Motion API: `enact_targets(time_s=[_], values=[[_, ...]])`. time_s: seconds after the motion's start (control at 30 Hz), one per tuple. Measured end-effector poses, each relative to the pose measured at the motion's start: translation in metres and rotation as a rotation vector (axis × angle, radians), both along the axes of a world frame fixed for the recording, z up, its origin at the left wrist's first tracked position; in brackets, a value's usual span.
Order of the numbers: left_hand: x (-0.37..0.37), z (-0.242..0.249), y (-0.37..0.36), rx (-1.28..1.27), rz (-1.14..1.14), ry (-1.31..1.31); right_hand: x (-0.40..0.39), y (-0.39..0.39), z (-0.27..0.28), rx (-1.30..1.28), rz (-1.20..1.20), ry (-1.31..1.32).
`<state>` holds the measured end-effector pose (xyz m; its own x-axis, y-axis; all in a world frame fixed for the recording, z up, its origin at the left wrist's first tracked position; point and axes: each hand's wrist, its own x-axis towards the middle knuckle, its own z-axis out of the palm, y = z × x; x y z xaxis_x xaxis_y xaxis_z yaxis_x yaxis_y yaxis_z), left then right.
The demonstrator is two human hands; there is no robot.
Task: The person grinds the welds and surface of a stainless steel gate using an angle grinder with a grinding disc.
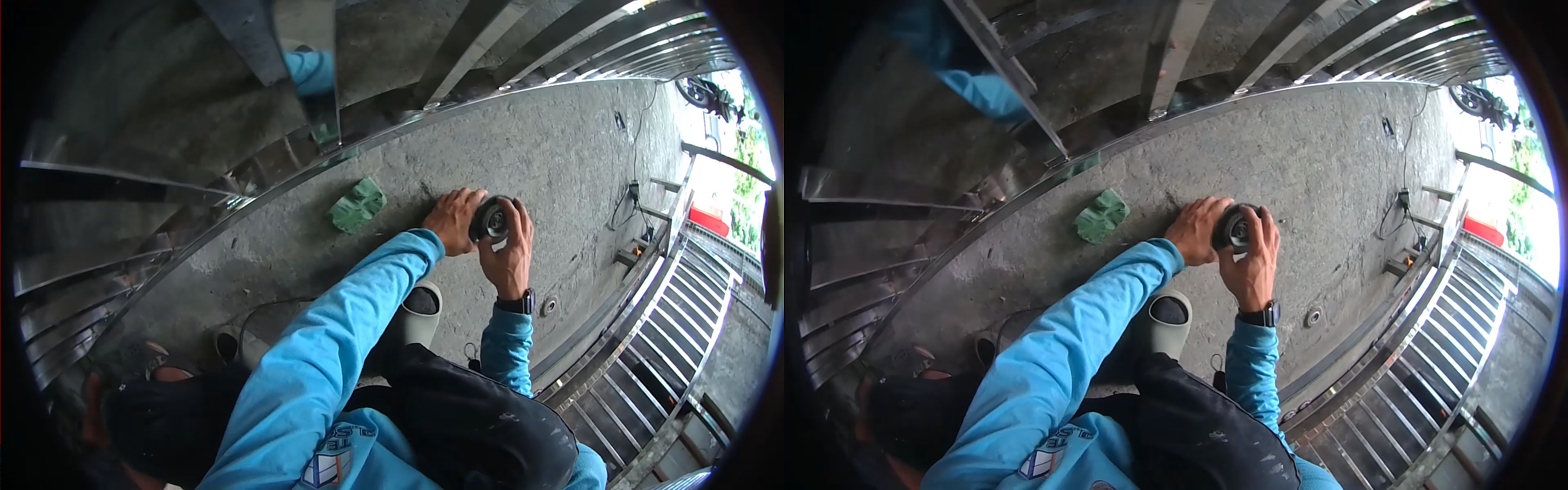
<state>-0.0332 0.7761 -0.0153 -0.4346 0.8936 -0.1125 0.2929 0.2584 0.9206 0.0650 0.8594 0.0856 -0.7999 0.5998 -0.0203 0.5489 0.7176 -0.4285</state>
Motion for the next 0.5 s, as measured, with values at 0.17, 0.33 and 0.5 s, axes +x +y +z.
enact_targets(time_s=[0.17,0.33,0.5], values=[[0.025,0.006,-0.012,-0.002,0.073,0.153,0.006,-0.016,0.008,0.02,-0.175,0.021],[0.036,0.005,-0.02,-0.046,0.116,0.16,0.013,-0.026,-0.003,-0.016,-0.186,-0.065],[0.037,0.001,-0.024,0.029,0.17,0.173,0.012,-0.028,0.002,-0.032,0.048,0.192]])
